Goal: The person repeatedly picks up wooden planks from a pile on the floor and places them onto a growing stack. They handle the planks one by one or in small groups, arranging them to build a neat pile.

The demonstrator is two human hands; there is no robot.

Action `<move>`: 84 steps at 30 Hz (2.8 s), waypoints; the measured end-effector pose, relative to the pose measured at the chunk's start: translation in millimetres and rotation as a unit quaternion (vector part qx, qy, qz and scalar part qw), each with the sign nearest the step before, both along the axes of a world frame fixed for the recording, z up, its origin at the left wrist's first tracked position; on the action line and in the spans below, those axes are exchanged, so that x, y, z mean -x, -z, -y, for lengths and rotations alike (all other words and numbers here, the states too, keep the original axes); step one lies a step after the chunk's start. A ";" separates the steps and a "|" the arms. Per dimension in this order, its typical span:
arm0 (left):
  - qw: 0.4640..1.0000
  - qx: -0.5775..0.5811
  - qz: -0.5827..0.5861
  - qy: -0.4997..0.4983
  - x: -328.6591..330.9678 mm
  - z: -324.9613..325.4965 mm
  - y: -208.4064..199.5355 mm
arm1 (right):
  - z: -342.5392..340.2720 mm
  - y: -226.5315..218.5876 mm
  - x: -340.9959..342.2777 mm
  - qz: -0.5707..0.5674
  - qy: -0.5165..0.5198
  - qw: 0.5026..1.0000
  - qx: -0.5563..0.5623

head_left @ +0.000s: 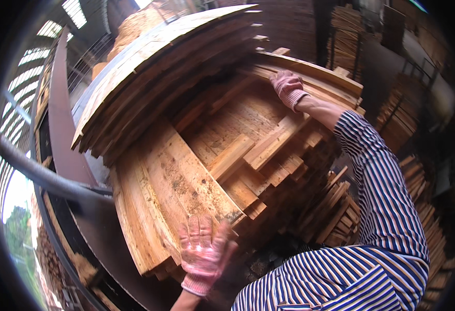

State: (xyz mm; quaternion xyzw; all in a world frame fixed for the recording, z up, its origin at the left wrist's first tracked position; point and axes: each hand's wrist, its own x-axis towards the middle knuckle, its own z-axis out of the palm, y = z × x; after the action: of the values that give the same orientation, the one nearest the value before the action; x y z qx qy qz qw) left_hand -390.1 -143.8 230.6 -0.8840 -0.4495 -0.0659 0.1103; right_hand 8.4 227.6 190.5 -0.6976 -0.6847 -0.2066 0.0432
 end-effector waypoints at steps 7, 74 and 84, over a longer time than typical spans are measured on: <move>0.999 -0.026 0.035 -0.027 -5.6 -3.1 3.9 | 30.6 -19.2 65.2 -0.033 -0.161 0.977 0.135; 0.849 -0.426 0.110 -0.293 38.9 16.0 94.4 | 47.4 -48.5 8.8 -0.287 -0.219 0.915 0.179; 0.830 -0.463 0.159 -0.267 71.0 -2.3 130.2 | 16.8 -15.2 258.9 -0.257 -0.245 0.924 0.139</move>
State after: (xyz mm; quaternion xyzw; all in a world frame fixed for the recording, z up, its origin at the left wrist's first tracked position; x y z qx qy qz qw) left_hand -461.1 -141.5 100.4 -0.5527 -0.5959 -0.3738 0.4468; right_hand -250.5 210.9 205.7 -0.5364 -0.8214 0.0943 0.1694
